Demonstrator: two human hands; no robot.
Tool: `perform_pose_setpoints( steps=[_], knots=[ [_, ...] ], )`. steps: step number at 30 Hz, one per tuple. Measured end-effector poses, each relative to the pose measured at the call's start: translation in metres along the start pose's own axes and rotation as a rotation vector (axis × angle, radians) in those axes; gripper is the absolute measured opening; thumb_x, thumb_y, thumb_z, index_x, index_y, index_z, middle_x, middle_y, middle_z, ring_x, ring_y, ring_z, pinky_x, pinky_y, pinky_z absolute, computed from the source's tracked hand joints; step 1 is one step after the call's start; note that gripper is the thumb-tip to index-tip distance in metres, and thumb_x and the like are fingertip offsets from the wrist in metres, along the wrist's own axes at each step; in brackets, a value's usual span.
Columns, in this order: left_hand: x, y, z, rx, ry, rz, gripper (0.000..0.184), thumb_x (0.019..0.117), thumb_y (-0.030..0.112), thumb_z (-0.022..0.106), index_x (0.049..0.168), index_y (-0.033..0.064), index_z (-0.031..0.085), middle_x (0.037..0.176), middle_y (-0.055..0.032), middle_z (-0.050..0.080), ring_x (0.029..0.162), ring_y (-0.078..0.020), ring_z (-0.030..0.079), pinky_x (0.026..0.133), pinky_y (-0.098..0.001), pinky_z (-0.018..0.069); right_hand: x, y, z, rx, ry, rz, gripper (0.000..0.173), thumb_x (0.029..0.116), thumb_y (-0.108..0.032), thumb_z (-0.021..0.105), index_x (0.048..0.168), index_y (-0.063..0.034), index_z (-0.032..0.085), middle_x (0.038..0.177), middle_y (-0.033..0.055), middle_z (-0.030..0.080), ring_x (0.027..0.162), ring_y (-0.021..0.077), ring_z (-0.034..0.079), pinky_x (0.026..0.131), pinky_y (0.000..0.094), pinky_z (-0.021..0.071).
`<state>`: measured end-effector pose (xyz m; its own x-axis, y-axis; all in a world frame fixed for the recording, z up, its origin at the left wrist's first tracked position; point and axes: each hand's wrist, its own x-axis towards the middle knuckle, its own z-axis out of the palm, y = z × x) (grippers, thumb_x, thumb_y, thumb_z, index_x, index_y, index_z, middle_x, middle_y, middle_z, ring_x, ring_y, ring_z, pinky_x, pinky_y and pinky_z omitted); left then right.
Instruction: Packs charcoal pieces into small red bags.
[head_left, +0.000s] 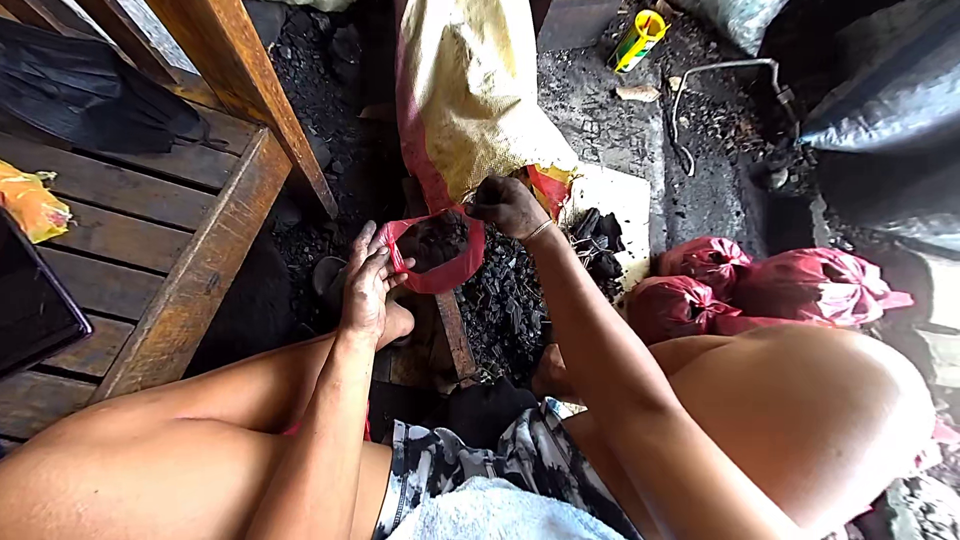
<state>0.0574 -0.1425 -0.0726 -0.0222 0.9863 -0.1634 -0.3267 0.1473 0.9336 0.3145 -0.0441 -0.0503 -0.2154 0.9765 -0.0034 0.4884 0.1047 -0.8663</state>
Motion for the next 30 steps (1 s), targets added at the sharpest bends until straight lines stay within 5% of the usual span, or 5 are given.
perform_pose_setpoints(
  steps=[6, 10, 16, 25, 30],
  knots=[
    [-0.002, 0.000, -0.001, -0.079, 0.079, 0.042, 0.056, 0.1056, 0.026, 0.030, 0.161, 0.0184, 0.022, 0.144, -0.0069, 0.055, 0.095, -0.0164, 0.070, 0.077, -0.0320, 0.0597, -0.027, 0.071, -0.029, -0.124, 0.107, 0.339, 0.029, 0.0884, -0.009, 0.073, 0.116, -0.0024, 0.072, 0.105, 0.0181, 0.073, 0.095, 0.0306, 0.071, 0.089, 0.0570, 0.0566],
    [-0.001, 0.000, -0.002, -0.070, 0.061, 0.033, 0.056, 0.1058, 0.025, 0.031, 0.161, 0.0170, 0.022, 0.145, -0.0068, 0.054, 0.094, -0.0152, 0.070, 0.076, -0.0308, 0.0597, -0.060, 0.116, -0.003, -0.383, -0.175, 0.607, 0.026, 0.0926, -0.014, 0.072, 0.116, -0.0025, 0.074, 0.111, 0.0241, 0.072, 0.107, 0.0416, 0.069, 0.097, 0.0661, 0.0510],
    [-0.001, 0.001, -0.001, -0.082, 0.072, 0.000, 0.055, 0.1065, 0.023, 0.031, 0.161, 0.0193, 0.025, 0.147, -0.0066, 0.053, 0.097, -0.0162, 0.070, 0.078, -0.0320, 0.0593, -0.119, 0.131, 0.051, -0.617, -0.434, 0.883, 0.058, 0.0974, -0.025, 0.064, 0.149, -0.0042, 0.047, 0.142, 0.0275, 0.057, 0.132, 0.0453, 0.056, 0.105, 0.0670, 0.0454],
    [-0.002, 0.001, -0.001, -0.026, 0.019, -0.005, 0.060, 0.1027, 0.021, 0.035, 0.162, 0.0164, 0.023, 0.140, -0.0124, 0.058, 0.096, -0.0210, 0.070, 0.080, -0.0356, 0.0593, -0.087, 0.129, 0.005, -0.486, -0.335, 0.823, 0.038, 0.0957, -0.025, 0.070, 0.129, -0.0074, 0.069, 0.130, 0.0228, 0.067, 0.124, 0.0408, 0.062, 0.107, 0.0624, 0.0454],
    [-0.002, 0.001, -0.002, -0.006, -0.036, -0.026, 0.066, 0.1000, 0.018, 0.042, 0.162, 0.0118, 0.021, 0.144, -0.0170, 0.055, 0.102, -0.0228, 0.070, 0.082, -0.0356, 0.0591, -0.054, 0.070, -0.062, -0.142, 0.028, 0.530, 0.031, 0.0929, -0.011, 0.074, 0.122, -0.0007, 0.068, 0.107, 0.0182, 0.073, 0.093, 0.0281, 0.071, 0.089, 0.0500, 0.0577]
  ],
)
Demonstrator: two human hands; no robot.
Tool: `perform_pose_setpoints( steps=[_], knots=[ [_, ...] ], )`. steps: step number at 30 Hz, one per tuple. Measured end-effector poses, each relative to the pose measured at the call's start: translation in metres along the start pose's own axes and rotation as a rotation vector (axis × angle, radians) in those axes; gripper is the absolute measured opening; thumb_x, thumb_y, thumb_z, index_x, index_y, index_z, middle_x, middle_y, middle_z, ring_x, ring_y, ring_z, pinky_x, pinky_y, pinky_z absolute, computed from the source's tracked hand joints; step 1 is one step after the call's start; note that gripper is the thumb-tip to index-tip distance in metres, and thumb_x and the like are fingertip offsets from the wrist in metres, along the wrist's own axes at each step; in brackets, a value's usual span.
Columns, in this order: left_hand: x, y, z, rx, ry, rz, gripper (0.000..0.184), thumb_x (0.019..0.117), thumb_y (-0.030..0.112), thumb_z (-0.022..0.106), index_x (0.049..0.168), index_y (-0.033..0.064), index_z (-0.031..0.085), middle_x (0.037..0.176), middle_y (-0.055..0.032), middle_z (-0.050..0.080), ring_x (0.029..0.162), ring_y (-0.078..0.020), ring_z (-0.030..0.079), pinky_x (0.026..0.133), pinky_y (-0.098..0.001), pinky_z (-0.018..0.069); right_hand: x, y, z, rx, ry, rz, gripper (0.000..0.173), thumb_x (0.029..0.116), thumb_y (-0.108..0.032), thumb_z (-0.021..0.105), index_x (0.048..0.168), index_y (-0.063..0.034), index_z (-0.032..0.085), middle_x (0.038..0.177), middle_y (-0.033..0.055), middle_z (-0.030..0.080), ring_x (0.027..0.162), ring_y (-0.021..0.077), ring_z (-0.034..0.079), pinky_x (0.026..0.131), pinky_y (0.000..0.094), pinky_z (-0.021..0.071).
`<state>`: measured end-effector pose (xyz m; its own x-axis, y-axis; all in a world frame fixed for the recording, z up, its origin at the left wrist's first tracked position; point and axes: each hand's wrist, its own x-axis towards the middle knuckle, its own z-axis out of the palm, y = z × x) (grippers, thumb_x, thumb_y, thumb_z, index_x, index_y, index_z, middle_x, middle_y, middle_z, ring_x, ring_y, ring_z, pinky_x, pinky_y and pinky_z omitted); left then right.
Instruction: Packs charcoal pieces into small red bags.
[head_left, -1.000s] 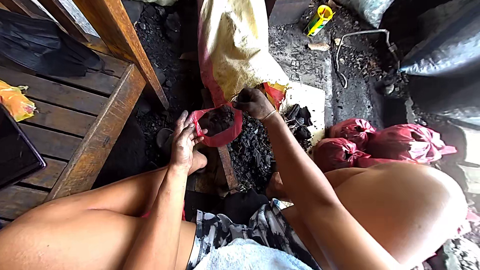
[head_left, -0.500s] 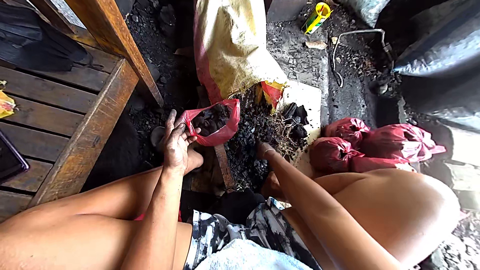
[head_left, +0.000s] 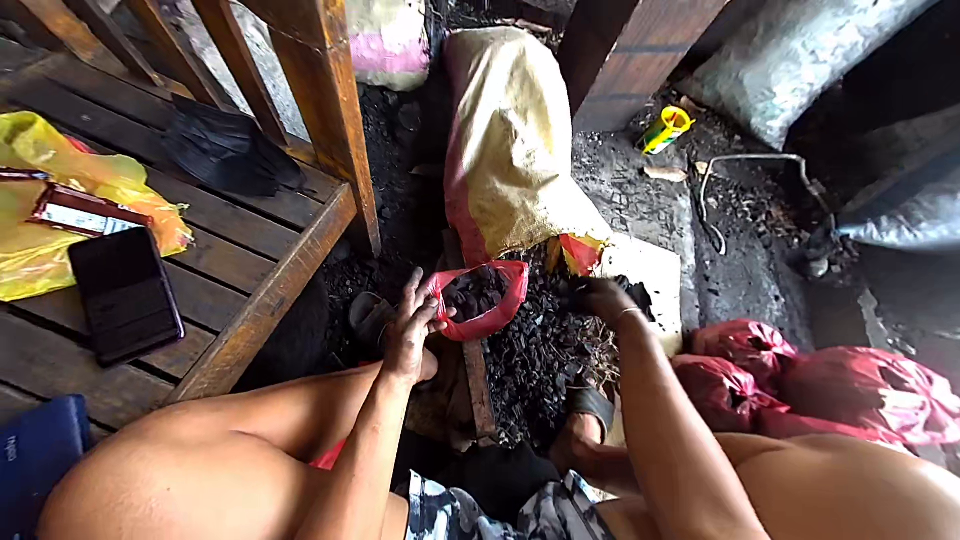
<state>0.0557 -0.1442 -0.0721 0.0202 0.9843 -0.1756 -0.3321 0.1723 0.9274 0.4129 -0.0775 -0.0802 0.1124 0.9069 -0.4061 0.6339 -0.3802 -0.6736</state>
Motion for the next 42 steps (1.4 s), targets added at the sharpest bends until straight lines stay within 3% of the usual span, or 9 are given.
perform_pose_setpoints(
  steps=[5, 8, 11, 16, 22, 31, 36, 39, 42],
  knots=[
    [0.001, 0.001, 0.003, 0.018, -0.060, -0.023, 0.067, 0.1006, 0.020, 0.043, 0.163, 0.0133, 0.019, 0.149, -0.0157, 0.052, 0.104, -0.0218, 0.070, 0.084, -0.0350, 0.0590, -0.026, -0.084, -0.015, 0.390, 0.114, -0.539, 0.032, 0.0815, -0.001, 0.076, 0.111, -0.0063, 0.066, 0.092, 0.0039, 0.072, 0.073, 0.0107, 0.068, 0.066, 0.0306, 0.0606],
    [-0.001, 0.000, 0.003, 0.014, -0.065, -0.017, 0.067, 0.1002, 0.022, 0.043, 0.163, 0.0141, 0.020, 0.145, -0.0144, 0.055, 0.103, -0.0218, 0.070, 0.084, -0.0360, 0.0591, -0.033, -0.121, 0.029, 0.230, -0.039, -0.709, 0.033, 0.0827, 0.003, 0.077, 0.114, -0.0051, 0.068, 0.101, 0.0094, 0.074, 0.080, 0.0185, 0.072, 0.072, 0.0395, 0.0632],
    [-0.003, 0.000, 0.000, 0.001, -0.058, 0.002, 0.066, 0.1006, 0.021, 0.040, 0.163, 0.0133, 0.019, 0.144, -0.0140, 0.057, 0.101, -0.0219, 0.071, 0.084, -0.0364, 0.0594, -0.021, -0.134, 0.074, -0.196, -0.121, -0.651, 0.023, 0.0834, -0.006, 0.082, 0.105, -0.0063, 0.074, 0.094, 0.0115, 0.075, 0.083, 0.0263, 0.073, 0.080, 0.0535, 0.0607],
    [-0.003, 0.001, -0.001, -0.020, -0.049, -0.011, 0.068, 0.1006, 0.020, 0.043, 0.163, 0.0127, 0.018, 0.141, -0.0163, 0.058, 0.101, -0.0233, 0.070, 0.084, -0.0363, 0.0591, -0.009, -0.131, 0.086, -0.595, -0.362, -0.535, 0.027, 0.0889, -0.011, 0.075, 0.116, -0.0066, 0.073, 0.111, 0.0186, 0.073, 0.108, 0.0380, 0.068, 0.098, 0.0622, 0.0504],
    [0.001, -0.003, 0.001, -0.009, -0.076, -0.012, 0.068, 0.0994, 0.019, 0.041, 0.163, 0.0163, 0.019, 0.142, -0.0141, 0.058, 0.099, -0.0210, 0.071, 0.082, -0.0343, 0.0589, -0.001, -0.111, 0.064, -0.528, -0.285, -0.463, 0.042, 0.0809, -0.007, 0.083, 0.121, -0.0095, 0.071, 0.104, 0.0145, 0.074, 0.097, 0.0337, 0.071, 0.091, 0.0603, 0.0551],
    [0.002, -0.003, 0.001, 0.012, -0.093, 0.006, 0.065, 0.1016, 0.021, 0.043, 0.163, 0.0193, 0.021, 0.141, -0.0110, 0.059, 0.099, -0.0190, 0.070, 0.082, -0.0336, 0.0581, -0.002, -0.113, 0.059, -0.518, -0.279, -0.519, 0.025, 0.0935, -0.021, 0.077, 0.114, -0.0079, 0.075, 0.103, 0.0122, 0.076, 0.097, 0.0302, 0.072, 0.092, 0.0583, 0.0556],
    [0.002, 0.000, 0.004, 0.023, 0.006, -0.022, 0.062, 0.1025, 0.018, 0.043, 0.162, 0.0182, 0.025, 0.148, -0.0117, 0.052, 0.103, -0.0205, 0.068, 0.082, -0.0348, 0.0578, -0.004, -0.112, 0.053, -0.409, 0.005, -0.575, 0.019, 0.0937, -0.019, 0.075, 0.107, -0.0061, 0.076, 0.103, 0.0156, 0.074, 0.096, 0.0349, 0.071, 0.088, 0.0605, 0.0560],
    [0.001, 0.004, 0.005, 0.028, 0.043, -0.039, 0.060, 0.1036, 0.015, 0.040, 0.161, 0.0175, 0.025, 0.149, -0.0117, 0.050, 0.102, -0.0198, 0.068, 0.083, -0.0354, 0.0576, 0.001, -0.107, 0.048, -0.449, 0.061, -0.354, 0.049, 0.0833, -0.030, 0.086, 0.125, -0.0095, 0.070, 0.127, 0.0232, 0.065, 0.124, 0.0471, 0.056, 0.101, 0.0675, 0.0466],
    [-0.004, 0.004, 0.006, 0.034, 0.023, -0.018, 0.059, 0.1043, 0.020, 0.039, 0.162, 0.0193, 0.024, 0.149, -0.0097, 0.050, 0.103, -0.0185, 0.067, 0.085, -0.0356, 0.0574, 0.002, -0.097, 0.046, -0.489, -0.075, -0.183, 0.039, 0.0902, -0.026, 0.078, 0.122, -0.0055, 0.071, 0.116, 0.0236, 0.071, 0.113, 0.0437, 0.066, 0.097, 0.0681, 0.0487]
  ],
)
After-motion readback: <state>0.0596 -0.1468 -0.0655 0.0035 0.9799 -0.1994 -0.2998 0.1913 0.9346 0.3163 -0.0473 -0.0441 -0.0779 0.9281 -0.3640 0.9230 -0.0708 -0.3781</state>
